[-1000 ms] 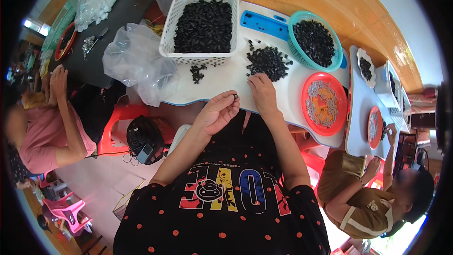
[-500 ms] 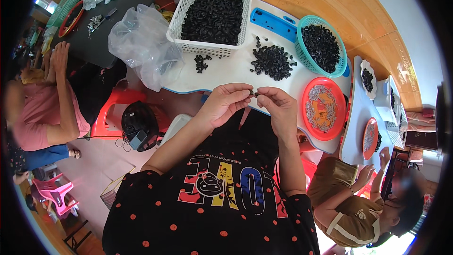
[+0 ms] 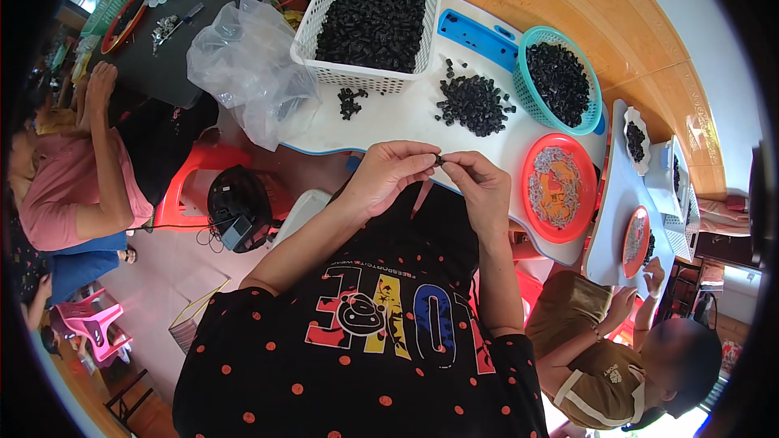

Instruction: The recorder is assembling small black objects by inserting a white material into them.

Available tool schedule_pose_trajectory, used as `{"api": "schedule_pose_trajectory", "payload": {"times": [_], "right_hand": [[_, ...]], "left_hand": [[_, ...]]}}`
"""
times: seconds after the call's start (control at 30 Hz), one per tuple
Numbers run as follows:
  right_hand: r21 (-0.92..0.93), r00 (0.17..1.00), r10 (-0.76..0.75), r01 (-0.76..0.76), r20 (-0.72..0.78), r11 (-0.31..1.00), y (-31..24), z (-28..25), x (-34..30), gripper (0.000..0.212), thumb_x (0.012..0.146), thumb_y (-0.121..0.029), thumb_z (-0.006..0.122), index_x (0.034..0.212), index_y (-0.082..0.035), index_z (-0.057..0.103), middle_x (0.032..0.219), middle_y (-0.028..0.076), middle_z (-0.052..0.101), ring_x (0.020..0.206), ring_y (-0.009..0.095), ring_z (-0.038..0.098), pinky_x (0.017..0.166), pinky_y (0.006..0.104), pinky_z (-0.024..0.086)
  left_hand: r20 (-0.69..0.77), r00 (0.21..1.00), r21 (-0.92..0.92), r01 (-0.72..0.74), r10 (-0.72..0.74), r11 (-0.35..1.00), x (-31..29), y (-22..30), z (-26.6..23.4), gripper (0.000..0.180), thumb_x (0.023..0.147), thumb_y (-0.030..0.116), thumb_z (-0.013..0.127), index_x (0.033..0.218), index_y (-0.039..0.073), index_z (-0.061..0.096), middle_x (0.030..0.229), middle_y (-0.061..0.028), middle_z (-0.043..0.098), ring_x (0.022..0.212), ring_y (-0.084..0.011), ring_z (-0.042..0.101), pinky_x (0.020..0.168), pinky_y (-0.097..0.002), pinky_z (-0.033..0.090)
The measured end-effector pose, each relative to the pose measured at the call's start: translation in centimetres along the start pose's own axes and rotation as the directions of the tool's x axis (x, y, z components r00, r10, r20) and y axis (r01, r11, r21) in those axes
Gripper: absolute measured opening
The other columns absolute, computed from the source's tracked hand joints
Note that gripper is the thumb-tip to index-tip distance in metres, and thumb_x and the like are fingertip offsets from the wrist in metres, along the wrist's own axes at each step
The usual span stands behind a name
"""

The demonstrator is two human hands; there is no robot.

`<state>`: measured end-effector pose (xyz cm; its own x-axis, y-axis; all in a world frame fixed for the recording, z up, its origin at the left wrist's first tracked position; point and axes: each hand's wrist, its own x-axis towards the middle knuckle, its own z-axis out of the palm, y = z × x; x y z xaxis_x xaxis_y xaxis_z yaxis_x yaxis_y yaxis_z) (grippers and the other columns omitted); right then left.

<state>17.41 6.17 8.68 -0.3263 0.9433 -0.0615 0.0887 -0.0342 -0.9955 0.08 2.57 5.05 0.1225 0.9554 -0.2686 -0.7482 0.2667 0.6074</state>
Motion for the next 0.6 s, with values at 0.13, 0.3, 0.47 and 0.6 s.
{"api": "schedule_pose_trajectory", "payload": {"times": [0.13,0.3,0.47,0.6], "right_hand": [[0.003,0.999,0.035,-0.035,-0.011,0.999,-0.4,0.3,0.1,0.012,0.087,0.002,0.067,0.099,0.005,0.068,0.090,0.006,0.069,0.082,0.009,0.064,0.075,0.0205,0.050],[0.066,0.999,0.047,-0.049,0.022,0.997,-0.7,0.5,-0.2,0.011,0.087,0.003,0.067,0.098,0.005,0.068,0.089,0.007,0.069,0.080,0.010,0.065,0.073,0.0202,0.051],[-0.054,0.999,-0.030,0.028,-0.031,0.998,0.3,1.2,0.2,0.015,0.085,0.000,0.069,0.100,0.003,0.067,0.089,0.006,0.067,0.074,0.008,0.060,0.063,0.0201,0.050],[-0.085,0.970,-0.241,0.239,-0.013,0.967,0.5,1.1,0.7,0.021,0.084,-0.001,0.069,0.105,-0.001,0.069,0.097,0.006,0.064,0.071,0.008,0.057,0.054,0.0188,0.051]], "left_hand": [[0.002,1.000,0.076,-0.026,0.026,0.997,0.0,0.1,-0.2,0.020,0.090,0.003,0.064,0.109,-0.004,0.067,0.095,-0.0108,0.070,0.085,-0.0147,0.066,0.077,-0.0256,0.055],[0.009,0.998,0.109,-0.058,0.058,0.992,0.1,0.0,-0.4,0.021,0.091,0.002,0.064,0.111,-0.004,0.067,0.098,-0.0110,0.070,0.087,-0.0149,0.066,0.077,-0.0257,0.055],[0.004,1.000,-0.043,0.027,-0.027,0.999,0.5,-0.1,-0.8,0.021,0.091,0.002,0.063,0.111,-0.002,0.068,0.096,-0.0087,0.069,0.085,-0.0133,0.064,0.077,-0.0251,0.054],[0.143,0.988,-0.146,0.077,-0.056,0.986,0.8,-0.2,-1.4,0.025,0.093,0.003,0.061,0.117,-0.003,0.064,0.094,-0.0066,0.067,0.084,-0.0122,0.064,0.077,-0.0237,0.054]]}}
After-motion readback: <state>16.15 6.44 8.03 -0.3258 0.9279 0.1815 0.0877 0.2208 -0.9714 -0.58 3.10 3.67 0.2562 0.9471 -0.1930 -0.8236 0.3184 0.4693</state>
